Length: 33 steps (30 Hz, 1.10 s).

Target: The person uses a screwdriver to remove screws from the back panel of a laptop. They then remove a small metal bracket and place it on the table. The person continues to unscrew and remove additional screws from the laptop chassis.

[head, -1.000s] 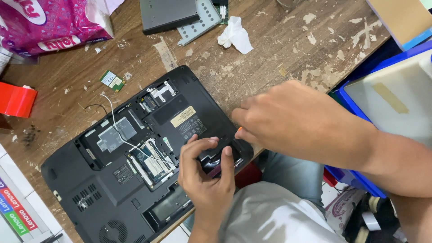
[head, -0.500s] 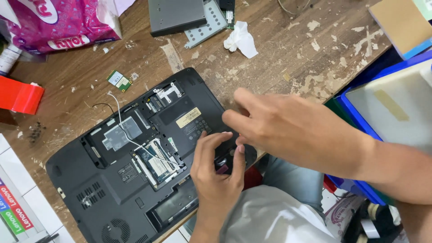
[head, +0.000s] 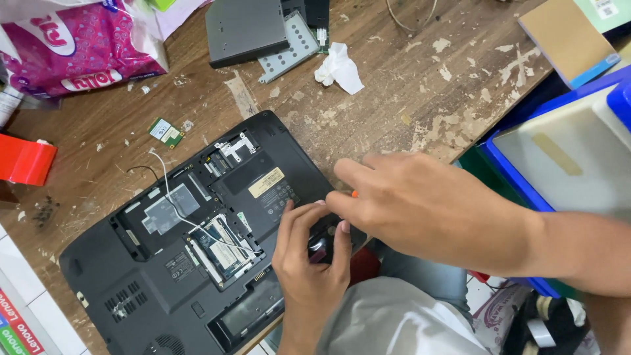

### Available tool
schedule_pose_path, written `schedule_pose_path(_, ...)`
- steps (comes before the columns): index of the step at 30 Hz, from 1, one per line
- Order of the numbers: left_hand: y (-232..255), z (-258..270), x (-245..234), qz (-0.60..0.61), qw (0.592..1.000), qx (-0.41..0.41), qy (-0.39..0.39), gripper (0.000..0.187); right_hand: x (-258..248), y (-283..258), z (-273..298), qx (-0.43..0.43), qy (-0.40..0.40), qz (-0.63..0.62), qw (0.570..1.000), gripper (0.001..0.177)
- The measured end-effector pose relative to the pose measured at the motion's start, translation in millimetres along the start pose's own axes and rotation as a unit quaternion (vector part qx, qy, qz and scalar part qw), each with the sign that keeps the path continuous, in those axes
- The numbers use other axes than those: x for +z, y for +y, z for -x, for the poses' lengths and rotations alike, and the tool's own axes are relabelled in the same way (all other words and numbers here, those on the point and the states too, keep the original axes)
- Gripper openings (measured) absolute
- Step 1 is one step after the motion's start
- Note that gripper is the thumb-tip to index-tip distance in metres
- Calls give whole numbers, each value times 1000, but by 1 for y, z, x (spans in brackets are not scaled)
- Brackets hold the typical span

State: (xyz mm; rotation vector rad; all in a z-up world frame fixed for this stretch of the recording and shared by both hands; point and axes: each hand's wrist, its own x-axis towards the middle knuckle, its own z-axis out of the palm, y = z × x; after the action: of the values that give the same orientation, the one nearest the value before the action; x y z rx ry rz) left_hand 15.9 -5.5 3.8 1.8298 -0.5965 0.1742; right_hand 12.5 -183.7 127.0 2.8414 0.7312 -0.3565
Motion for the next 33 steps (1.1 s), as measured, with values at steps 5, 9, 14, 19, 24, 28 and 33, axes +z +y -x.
schedule_pose_path(5,-3,3,0,2,1000,3,2,19,-4,0,2,-42,28,3,999,13)
schedule_pose_path(9,-3,2,0,-3,1000,7,-9,19,-8,-4,-2,13,-35,29,999,16)
schedule_pose_path(14,-7,5,2,-18,1000,10,-16,19,-2,-8,-3,138,-88,42,986,59)
schedule_pose_path(19,-8,4,3,-17,999,21,-20,19,4,-8,0,69,-64,-9,996,2)
schedule_pose_path(24,-11,7,4,-13,1000,17,-19,22,0,-2,1,6,-11,-73,997,13)
schedule_pose_path(28,-11,7,3,-11,1000,17,-23,23,2,-12,0,-10,24,-17,1000,10)
schedule_pose_path(33,-8,5,3,-16,1000,15,-23,20,-1,-15,-6,104,-75,-38,991,18)
